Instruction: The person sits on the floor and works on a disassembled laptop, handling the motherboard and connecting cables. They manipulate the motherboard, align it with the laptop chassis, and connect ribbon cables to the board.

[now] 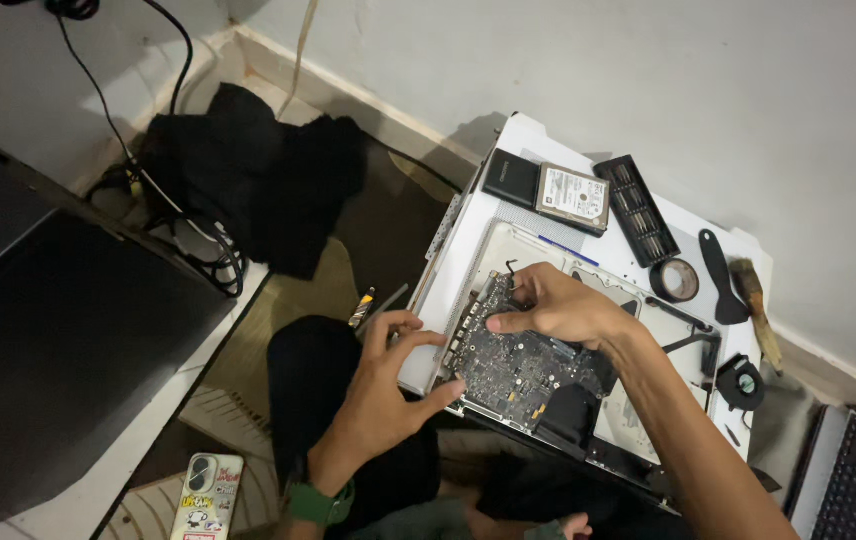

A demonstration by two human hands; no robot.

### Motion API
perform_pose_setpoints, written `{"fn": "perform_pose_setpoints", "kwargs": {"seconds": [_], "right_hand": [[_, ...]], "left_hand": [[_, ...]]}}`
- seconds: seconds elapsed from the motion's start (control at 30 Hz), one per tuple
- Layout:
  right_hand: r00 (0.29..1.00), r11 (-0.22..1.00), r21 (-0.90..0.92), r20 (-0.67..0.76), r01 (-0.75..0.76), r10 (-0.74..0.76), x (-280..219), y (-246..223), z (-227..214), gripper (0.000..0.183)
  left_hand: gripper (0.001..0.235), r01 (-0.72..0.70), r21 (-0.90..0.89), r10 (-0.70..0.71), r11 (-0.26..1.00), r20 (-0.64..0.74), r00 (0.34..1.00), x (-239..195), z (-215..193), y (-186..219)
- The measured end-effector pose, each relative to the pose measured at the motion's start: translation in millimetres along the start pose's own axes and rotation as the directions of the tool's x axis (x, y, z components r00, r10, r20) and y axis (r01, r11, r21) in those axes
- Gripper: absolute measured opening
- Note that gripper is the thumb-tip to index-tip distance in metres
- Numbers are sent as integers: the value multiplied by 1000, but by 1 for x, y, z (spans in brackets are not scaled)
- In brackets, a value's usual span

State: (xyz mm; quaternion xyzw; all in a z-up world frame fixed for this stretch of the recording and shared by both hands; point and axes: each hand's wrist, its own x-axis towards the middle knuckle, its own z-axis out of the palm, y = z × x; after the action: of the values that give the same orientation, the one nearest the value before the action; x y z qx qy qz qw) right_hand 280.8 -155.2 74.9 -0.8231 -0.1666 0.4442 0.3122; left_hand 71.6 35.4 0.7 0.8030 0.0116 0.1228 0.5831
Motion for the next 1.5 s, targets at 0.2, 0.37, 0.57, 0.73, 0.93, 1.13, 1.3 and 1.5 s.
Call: {"fn": "perform_pose_setpoints", "kwargs": {"seconds": [0.2, 0.37, 0.57, 0.73, 0.93, 1.13, 1.3, 1.5], "right_hand": [[999, 999, 34, 42, -8, 6, -1, -5, 2, 49], [997, 997, -42, 37, -61, 63, 0, -8, 3, 66], [944, 944, 11, -5, -331, 331, -7, -34, 7, 118], [985, 985, -31, -47, -167, 166, 0, -18, 4, 89], [998, 994, -104, -56, -33, 27, 12, 0, -3, 98], [997, 999, -18, -68, -32, 31, -1, -10, 9, 96], [991, 998, 41, -119, -49, 53, -9, -9, 10, 94], [994, 987, 159, -106, -1, 18, -14, -7, 9, 64]], "left_hand": [[48, -16, 6, 16, 1000, -32, 999, 1, 2, -1], [50, 32, -32, -31, 999, 31, 999, 0, -2, 3], [51, -49, -31, 48, 998, -13, 999, -8, 3, 5], [37, -59, -15, 58, 998, -43, 997, 9, 1, 0], [30, -127, 68, 127, 990, -3, 992, 37, 4, -7], [29, 40, 84, -42, 996, 29, 999, 42, 5, -2], [31, 107, 60, -110, 992, 45, 993, 43, 3, -5], [32, 111, 92, -118, 990, 68, 991, 42, 3, -5]]}}
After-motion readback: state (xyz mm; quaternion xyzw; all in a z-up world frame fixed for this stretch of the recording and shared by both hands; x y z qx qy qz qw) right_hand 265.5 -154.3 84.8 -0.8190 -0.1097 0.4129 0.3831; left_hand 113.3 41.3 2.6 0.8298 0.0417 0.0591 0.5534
